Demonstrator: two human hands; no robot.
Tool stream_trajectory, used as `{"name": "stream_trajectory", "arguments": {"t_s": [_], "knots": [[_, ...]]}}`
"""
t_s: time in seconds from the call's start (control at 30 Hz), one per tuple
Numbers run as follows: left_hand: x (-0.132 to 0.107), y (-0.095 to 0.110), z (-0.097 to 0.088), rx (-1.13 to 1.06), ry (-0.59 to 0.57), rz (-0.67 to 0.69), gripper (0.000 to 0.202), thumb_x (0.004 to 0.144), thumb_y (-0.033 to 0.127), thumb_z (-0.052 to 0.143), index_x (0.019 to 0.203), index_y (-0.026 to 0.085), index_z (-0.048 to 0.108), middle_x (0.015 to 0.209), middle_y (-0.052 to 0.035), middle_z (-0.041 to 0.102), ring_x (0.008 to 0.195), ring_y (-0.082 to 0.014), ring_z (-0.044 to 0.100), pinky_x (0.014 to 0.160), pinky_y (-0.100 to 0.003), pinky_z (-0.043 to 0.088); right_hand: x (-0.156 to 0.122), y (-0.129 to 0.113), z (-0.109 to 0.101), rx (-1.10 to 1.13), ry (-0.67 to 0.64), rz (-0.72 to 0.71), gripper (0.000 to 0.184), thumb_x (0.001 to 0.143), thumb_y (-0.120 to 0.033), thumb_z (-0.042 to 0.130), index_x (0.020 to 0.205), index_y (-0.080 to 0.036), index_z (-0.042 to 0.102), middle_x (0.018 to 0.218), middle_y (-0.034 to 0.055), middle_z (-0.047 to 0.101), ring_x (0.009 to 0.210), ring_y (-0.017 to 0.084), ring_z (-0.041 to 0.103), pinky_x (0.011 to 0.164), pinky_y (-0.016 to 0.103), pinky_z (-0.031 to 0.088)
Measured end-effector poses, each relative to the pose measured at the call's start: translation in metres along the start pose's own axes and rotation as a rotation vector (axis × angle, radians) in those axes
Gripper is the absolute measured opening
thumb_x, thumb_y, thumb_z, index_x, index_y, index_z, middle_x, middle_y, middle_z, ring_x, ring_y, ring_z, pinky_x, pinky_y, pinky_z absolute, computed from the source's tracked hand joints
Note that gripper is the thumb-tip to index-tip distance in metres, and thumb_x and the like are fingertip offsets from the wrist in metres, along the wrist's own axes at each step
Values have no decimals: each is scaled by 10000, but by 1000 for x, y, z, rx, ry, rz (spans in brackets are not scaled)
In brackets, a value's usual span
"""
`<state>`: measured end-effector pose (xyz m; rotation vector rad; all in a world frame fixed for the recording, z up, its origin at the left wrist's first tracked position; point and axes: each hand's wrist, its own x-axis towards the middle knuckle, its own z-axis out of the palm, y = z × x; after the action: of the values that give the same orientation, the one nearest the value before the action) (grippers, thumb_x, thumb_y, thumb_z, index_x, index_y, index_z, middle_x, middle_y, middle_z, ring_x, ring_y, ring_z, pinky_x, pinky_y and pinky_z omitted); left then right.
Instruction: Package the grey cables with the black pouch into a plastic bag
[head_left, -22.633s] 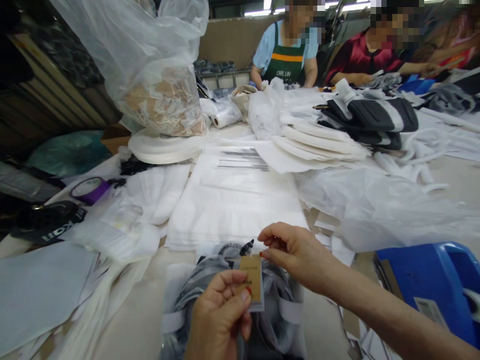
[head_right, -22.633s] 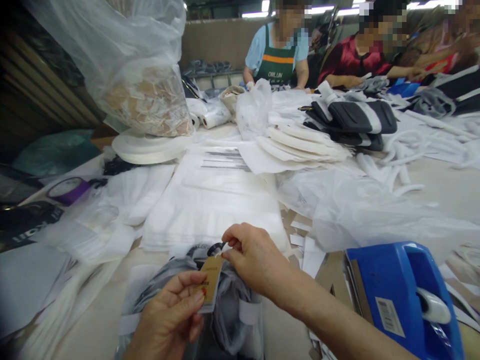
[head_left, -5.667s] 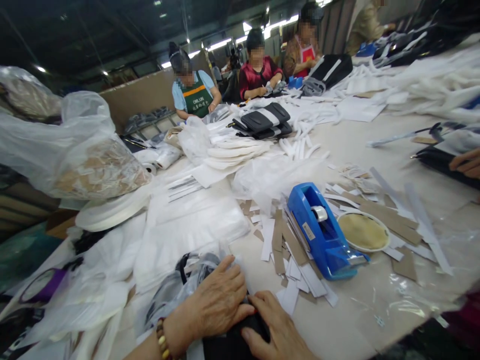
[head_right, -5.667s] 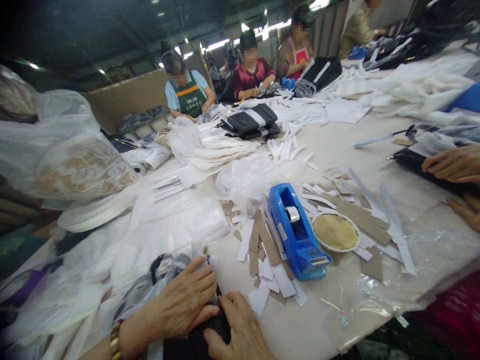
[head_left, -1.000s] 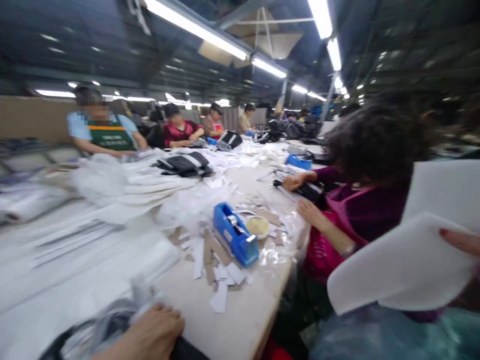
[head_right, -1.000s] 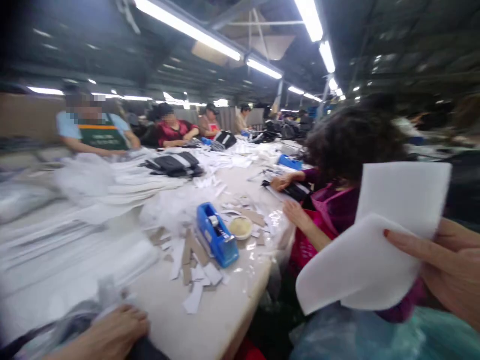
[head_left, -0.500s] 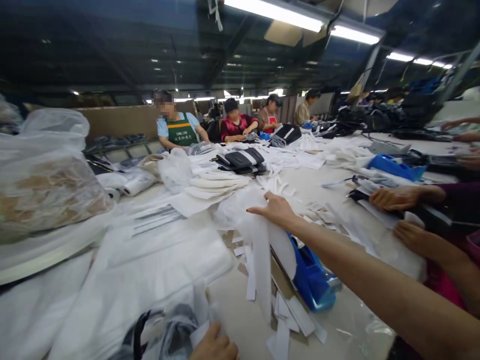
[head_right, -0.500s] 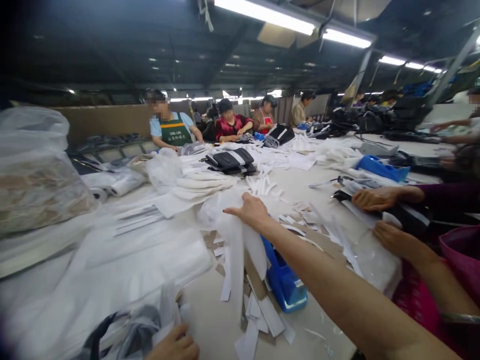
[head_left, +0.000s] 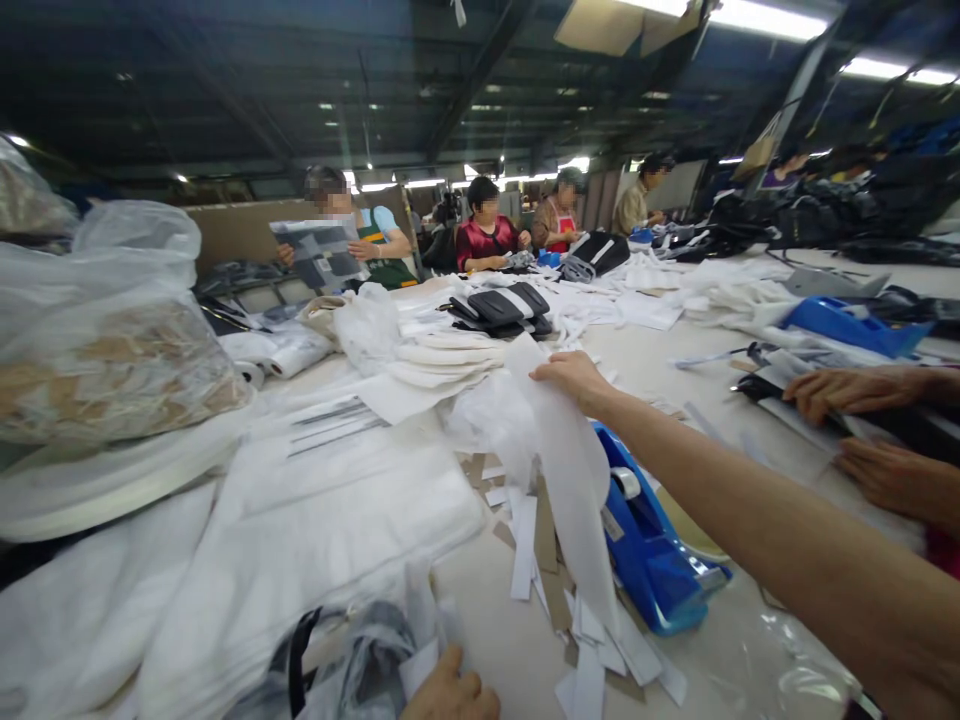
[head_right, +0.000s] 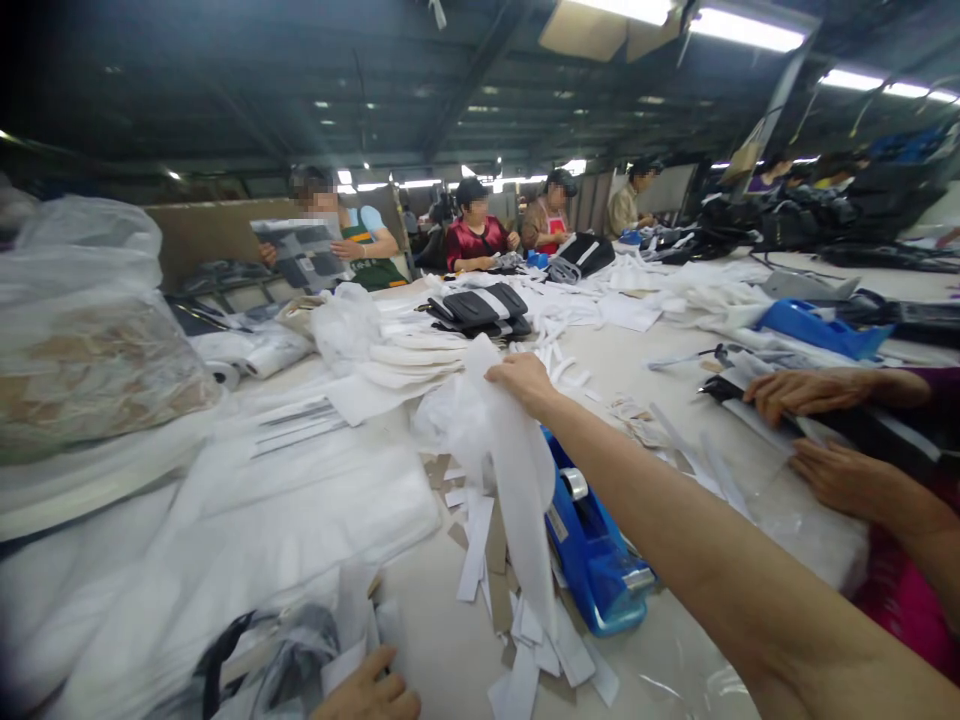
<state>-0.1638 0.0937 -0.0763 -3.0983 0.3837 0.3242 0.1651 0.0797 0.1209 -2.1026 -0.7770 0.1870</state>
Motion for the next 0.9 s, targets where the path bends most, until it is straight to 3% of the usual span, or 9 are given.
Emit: {"name": "stream_trajectory", "arguments": {"t_s": [0.17, 0.27, 0.3, 0.37, 0.47, 0.53, 0.6, 0.7, 0.9], "knots": [[-6, 10, -55, -85, -6, 30, 180, 810, 253, 652, 672, 153, 595, 648, 0, 602, 594, -142, 549, 756, -315, 403, -24, -36, -37, 90, 361, -194, 223, 747, -381, 560, 675, -171, 569, 696, -12, 496, 713, 143, 479, 631, 265, 384], [-17, 18, -90, -145, 33, -20, 62, 835, 211, 593, 858, 153, 601, 887, -36, 637, 809, -184, 587, 924, -375, 373, -75, -47, -57, 157, 641, -610, 192, 768, -384, 629, 713, -201, 608, 757, -3, 483, 811, 164, 480, 699, 293, 407], [-19, 20, -98, -179, 7, -35, 82, 824, 223, 593, 866, 153, 598, 904, -39, 633, 818, -189, 584, 944, -392, 368, -96, -47, -61, 162, 638, -742, 140, 767, -350, 654, 727, -218, 628, 744, -7, 485, 806, 164, 484, 681, 291, 413], [-19, 23, -110, -230, -62, -64, 202, 773, 321, 634, 873, 148, 602, 928, -56, 624, 833, -209, 577, 970, -430, 356, -136, -42, -64, 76, 443, -887, 54, 790, -253, 654, 843, -248, 660, 773, -8, 522, 781, 147, 501, 634, 269, 424], [-13, 25, -123, -250, -204, -84, 425, 589, 454, 755, 846, 141, 627, 883, -69, 627, 870, -249, 564, 1010, -465, 316, -176, -27, -58, -44, 233, -1048, 222, 815, -98, 574, 964, -239, 659, 885, 20, 569, 793, 131, 547, 652, 261, 459], [-8, 26, -133, -233, -287, -91, 476, 513, 454, 794, 835, 137, 645, 851, -69, 634, 886, -259, 561, 1031, -462, 290, -186, -19, -51, -18, 241, -1007, 204, 810, -114, 586, 939, -249, 666, 870, 25, 593, 810, 150, 570, 670, 277, 480], [-4, 26, -142, -210, -349, -102, 494, 527, 466, 790, 861, 128, 657, 896, -84, 639, 907, -259, 562, 1039, -448, 285, -187, -13, -46, 84, 265, -850, 123, 808, -228, 621, 918, -261, 667, 842, 29, 608, 803, 174, 586, 647, 296, 495], [-1, 26, -149, -196, -443, -103, 522, 563, 494, 777, 891, 103, 669, 963, -120, 630, 933, -267, 563, 1034, -432, 301, -188, -5, -38, 253, 252, -617, 182, 791, -379, 637, 909, -242, 661, 798, 39, 614, 757, 187, 597, 591, 301, 501], [2, 27, -149, -215, -488, -112, 477, 608, 488, 757, 859, 87, 693, 940, -135, 640, 942, -272, 571, 1068, -446, 246, -212, 16, -12, 559, 218, -280, 281, 744, -462, 656, 834, -197, 637, 677, 25, 600, 637, 168, 581, 516, 281, 481]]}}
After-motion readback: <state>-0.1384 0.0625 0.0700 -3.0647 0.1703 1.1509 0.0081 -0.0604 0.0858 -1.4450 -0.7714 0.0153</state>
